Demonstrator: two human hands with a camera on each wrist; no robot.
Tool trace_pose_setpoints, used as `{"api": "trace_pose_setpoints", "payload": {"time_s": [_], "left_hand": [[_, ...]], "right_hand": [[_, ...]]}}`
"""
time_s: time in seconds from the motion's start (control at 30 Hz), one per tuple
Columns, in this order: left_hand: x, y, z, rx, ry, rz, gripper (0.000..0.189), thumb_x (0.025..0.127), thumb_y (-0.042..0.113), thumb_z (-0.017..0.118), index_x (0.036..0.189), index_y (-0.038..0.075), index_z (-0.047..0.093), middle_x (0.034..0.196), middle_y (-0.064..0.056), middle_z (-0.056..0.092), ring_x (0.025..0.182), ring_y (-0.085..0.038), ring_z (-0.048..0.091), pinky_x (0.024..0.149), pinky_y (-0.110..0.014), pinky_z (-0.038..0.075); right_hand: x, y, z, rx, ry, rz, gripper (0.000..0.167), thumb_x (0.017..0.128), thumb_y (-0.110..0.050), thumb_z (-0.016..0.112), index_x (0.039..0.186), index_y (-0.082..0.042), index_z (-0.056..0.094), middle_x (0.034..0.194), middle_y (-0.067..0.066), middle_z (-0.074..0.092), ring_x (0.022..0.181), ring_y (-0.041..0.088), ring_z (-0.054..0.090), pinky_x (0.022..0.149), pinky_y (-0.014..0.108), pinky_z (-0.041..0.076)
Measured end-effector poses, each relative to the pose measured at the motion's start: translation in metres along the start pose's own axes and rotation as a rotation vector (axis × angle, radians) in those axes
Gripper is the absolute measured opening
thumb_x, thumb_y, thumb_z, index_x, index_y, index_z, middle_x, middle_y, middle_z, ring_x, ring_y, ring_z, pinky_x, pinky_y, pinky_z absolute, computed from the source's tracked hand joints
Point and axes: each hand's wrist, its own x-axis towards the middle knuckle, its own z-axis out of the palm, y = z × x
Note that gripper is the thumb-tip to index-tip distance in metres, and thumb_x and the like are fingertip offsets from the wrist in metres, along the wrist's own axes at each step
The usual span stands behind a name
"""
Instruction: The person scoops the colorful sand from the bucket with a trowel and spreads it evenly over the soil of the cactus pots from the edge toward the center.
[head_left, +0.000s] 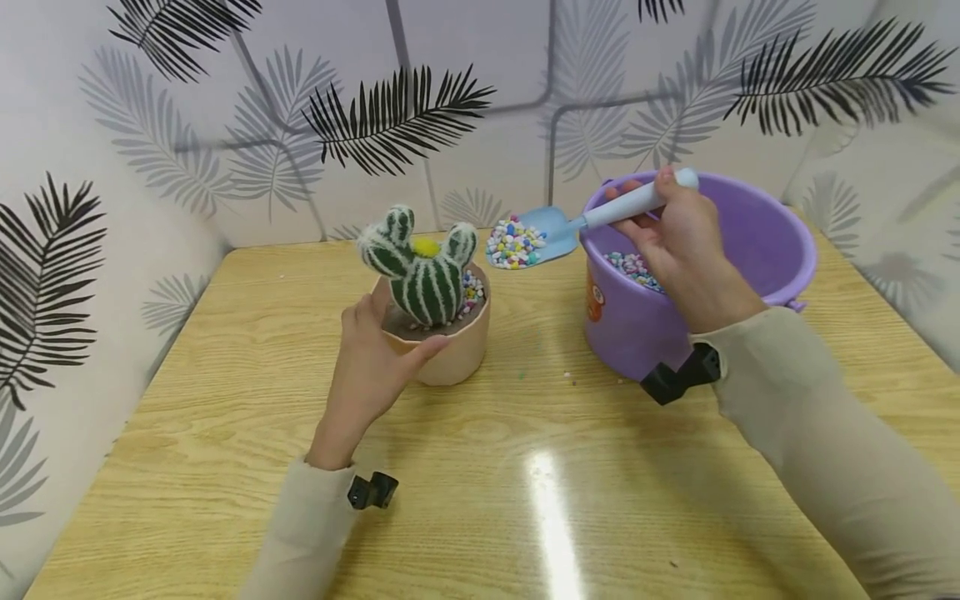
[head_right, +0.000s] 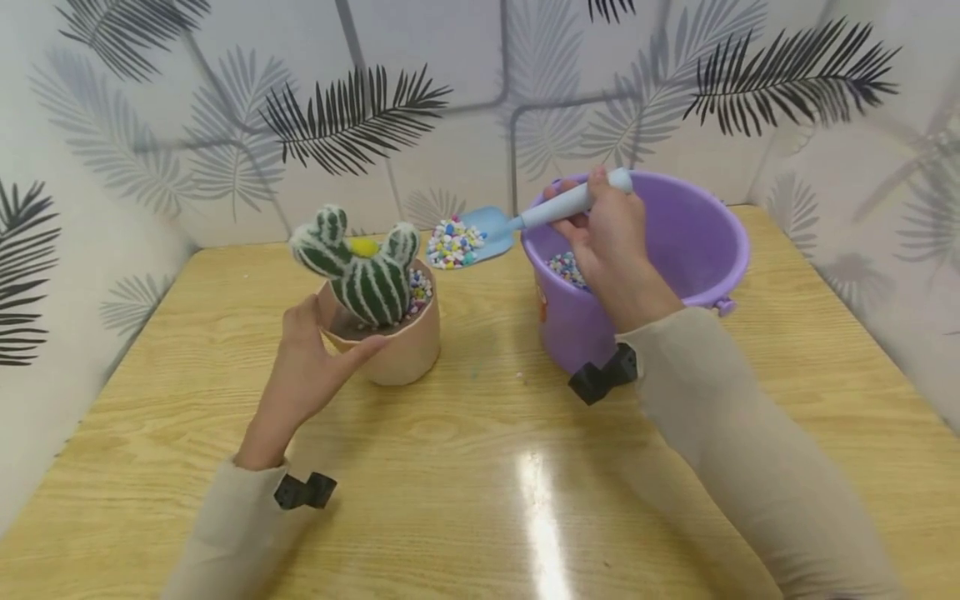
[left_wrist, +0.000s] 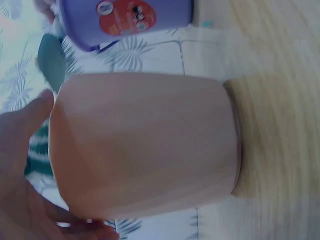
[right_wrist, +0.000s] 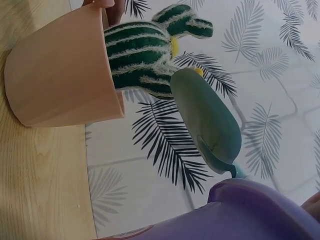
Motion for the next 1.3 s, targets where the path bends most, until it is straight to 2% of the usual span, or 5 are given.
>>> {"api": "trace_pose_setpoints", "payload": {"time_s": [0.13,0.3,0.8,1.17,1.3], "left_hand": [[0.008,-0.014,-0.012,-0.063,-0.127,0.000,0.105,0.082,0.047,0.071,0.153,0.004,0.007,0.154,-0.023,0.014,0.141,-0.038,0.022,0.111,-0.056,0.027],[0.018,-0.028,-0.018,-0.099,-0.213,0.055,0.104,0.081,0.043,0.073,0.154,0.014,0.006,0.158,-0.015,0.013,0.146,-0.033,0.015,0.113,-0.056,0.023],[0.013,0.005,-0.019,0.075,-0.149,0.002,0.100,0.078,0.048,0.075,0.147,-0.003,0.024,0.141,-0.030,0.037,0.128,-0.043,0.041,0.102,-0.058,0.039],[0.028,-0.019,-0.026,-0.077,-0.254,0.138,0.104,0.076,0.035,0.080,0.153,0.015,0.015,0.155,-0.013,0.022,0.144,-0.032,0.019,0.113,-0.055,0.024],[0.030,-0.021,-0.027,-0.030,-0.247,0.148,0.070,0.076,0.039,0.080,0.126,0.008,0.042,0.134,-0.014,0.040,0.127,-0.029,0.035,0.103,-0.050,0.034]], "right_hand": [[-0.001,0.003,0.000,-0.022,0.003,0.001,0.030,0.101,-0.022,0.040,0.130,-0.025,0.045,0.117,0.017,0.042,0.128,0.031,0.042,0.110,0.042,0.034],[-0.001,0.004,0.000,-0.030,0.009,-0.004,0.029,0.101,-0.021,0.041,0.129,-0.023,0.046,0.110,0.016,0.044,0.118,0.031,0.048,0.109,0.042,0.037],[-0.001,0.003,0.007,-0.023,0.009,-0.005,0.021,0.101,-0.019,0.041,0.120,-0.016,0.047,0.101,0.016,0.049,0.107,0.032,0.053,0.107,0.045,0.038],[-0.001,0.006,0.009,-0.037,-0.007,0.017,0.015,0.101,-0.019,0.039,0.112,-0.012,0.047,0.098,0.015,0.050,0.110,0.032,0.053,0.111,0.046,0.032],[-0.002,0.009,0.012,-0.072,-0.017,0.012,0.016,0.102,-0.020,0.037,0.112,-0.012,0.047,0.100,0.013,0.050,0.120,0.032,0.048,0.112,0.044,0.031]]}}
